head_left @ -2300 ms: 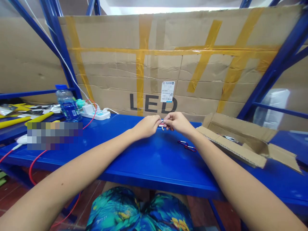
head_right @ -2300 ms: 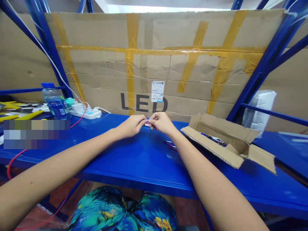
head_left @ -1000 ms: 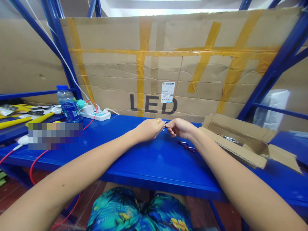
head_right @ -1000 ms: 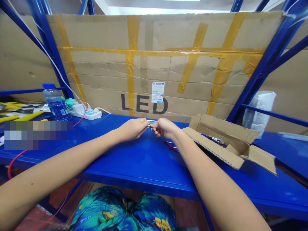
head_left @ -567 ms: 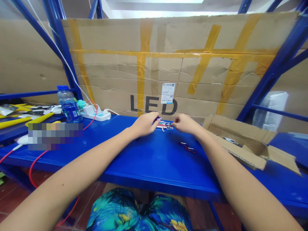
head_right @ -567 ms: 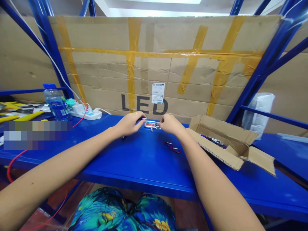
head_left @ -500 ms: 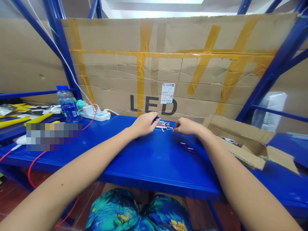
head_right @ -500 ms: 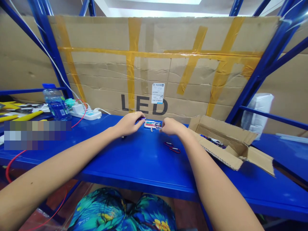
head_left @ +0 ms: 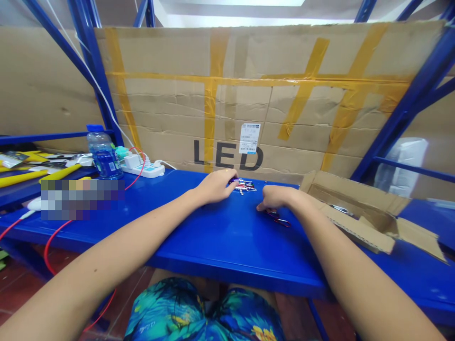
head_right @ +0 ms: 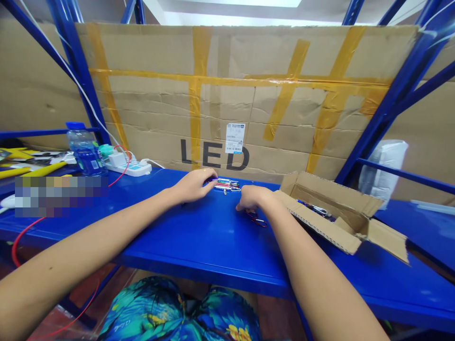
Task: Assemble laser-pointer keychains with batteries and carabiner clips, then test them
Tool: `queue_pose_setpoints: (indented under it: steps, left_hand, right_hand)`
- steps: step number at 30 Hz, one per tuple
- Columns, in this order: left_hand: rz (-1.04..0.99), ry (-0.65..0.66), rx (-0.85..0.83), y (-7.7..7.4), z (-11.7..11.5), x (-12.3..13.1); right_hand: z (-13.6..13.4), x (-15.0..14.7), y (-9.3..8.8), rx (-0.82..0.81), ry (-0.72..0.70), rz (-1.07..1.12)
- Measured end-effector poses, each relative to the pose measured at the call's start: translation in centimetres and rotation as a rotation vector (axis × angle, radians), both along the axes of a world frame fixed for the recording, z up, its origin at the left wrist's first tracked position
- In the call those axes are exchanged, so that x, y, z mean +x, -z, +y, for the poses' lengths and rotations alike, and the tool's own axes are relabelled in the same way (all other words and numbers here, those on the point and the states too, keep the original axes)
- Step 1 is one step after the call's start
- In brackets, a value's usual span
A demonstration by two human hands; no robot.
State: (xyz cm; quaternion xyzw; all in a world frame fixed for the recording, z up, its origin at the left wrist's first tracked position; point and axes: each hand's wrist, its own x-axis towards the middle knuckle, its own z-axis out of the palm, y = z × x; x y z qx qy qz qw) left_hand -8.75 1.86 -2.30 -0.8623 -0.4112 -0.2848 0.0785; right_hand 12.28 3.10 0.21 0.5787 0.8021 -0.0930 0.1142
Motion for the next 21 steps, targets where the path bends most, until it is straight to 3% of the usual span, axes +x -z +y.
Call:
queue_pose_setpoints:
  steps: [4, 11, 21]
  left_hand:
    - [0.003, 0.007, -0.003, 0.2, 0.0, 0.0]
    - [-0.013, 0.015, 0.001, 0.2, 0.0, 0.0]
    - [0.008, 0.032, -0.005, 0.4, 0.2, -0.1]
  right_hand:
    - [-0.2, -0.6, 0.4, 0.058, -0.069, 0.085]
    - [-0.9, -1.2, 0.6, -0.089, -0.312, 0.339]
    - [-0.7, -1.6, 1.2, -0.031, -0.299, 0.266]
